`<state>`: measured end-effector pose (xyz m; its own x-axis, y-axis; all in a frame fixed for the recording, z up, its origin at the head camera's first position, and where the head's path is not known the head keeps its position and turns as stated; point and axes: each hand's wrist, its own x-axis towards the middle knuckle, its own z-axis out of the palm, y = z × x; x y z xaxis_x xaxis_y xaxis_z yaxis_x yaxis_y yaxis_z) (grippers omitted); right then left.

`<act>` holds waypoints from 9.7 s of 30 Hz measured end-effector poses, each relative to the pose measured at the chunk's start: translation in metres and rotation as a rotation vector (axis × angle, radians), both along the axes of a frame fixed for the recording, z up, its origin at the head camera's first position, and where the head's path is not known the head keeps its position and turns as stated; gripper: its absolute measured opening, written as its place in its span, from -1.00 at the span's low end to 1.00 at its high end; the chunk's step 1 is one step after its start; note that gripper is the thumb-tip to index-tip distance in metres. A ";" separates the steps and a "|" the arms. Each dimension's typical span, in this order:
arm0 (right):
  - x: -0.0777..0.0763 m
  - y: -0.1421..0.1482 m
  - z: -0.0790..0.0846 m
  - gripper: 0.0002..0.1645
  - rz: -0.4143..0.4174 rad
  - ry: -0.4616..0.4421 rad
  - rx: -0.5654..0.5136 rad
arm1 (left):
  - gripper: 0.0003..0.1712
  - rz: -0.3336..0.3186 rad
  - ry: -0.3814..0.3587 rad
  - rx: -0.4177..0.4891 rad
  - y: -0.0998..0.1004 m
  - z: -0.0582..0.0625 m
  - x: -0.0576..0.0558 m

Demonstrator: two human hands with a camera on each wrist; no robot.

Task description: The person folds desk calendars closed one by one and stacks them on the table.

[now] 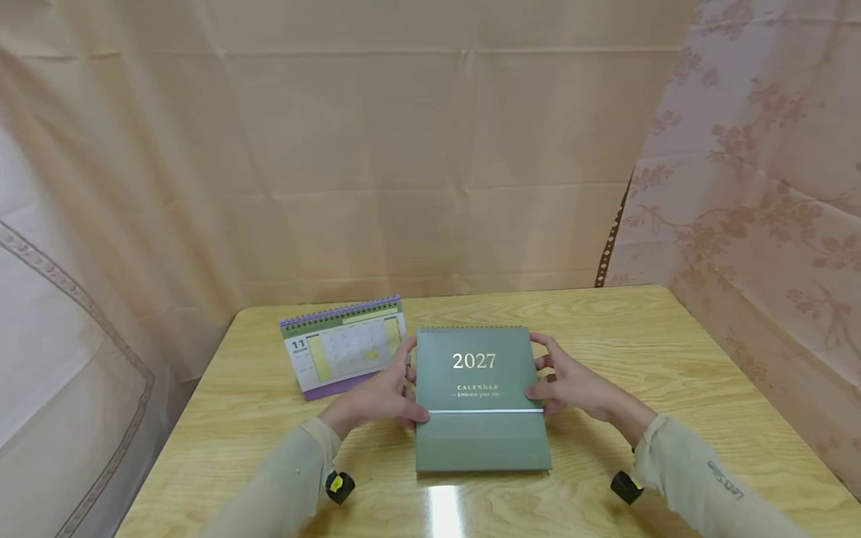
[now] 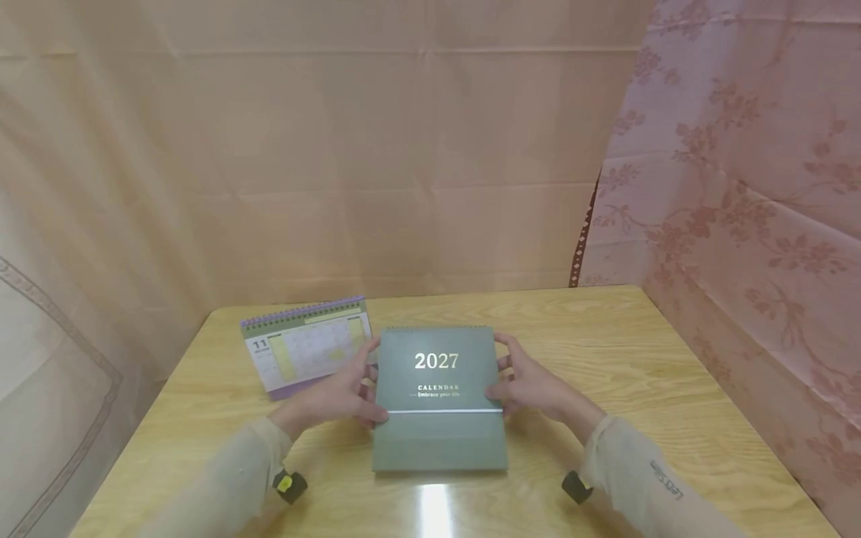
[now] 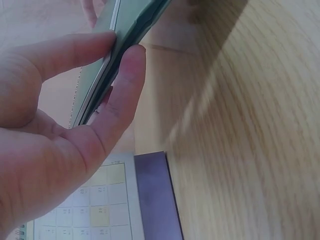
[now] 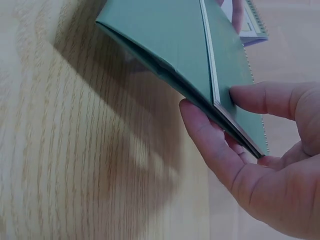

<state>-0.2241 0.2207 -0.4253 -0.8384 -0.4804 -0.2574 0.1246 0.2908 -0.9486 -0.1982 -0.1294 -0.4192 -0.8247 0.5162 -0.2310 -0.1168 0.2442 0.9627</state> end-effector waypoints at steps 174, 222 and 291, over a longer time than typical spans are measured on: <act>0.002 -0.027 -0.021 0.08 0.121 0.313 0.692 | 0.24 0.093 0.280 -0.657 0.036 -0.025 0.001; -0.003 -0.028 -0.009 0.03 0.165 0.386 0.795 | 0.07 0.049 0.318 -0.678 0.036 -0.014 0.009; -0.086 -0.167 0.075 -0.08 0.134 0.049 0.149 | 0.12 0.281 0.019 -0.491 -0.185 0.094 -0.008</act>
<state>-0.3097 0.0533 -0.3502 -0.7827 -0.5484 -0.2943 0.0300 0.4391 -0.8980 -0.2061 -0.3140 -0.3252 -0.9213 0.1116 -0.3725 -0.2261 0.6255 0.7467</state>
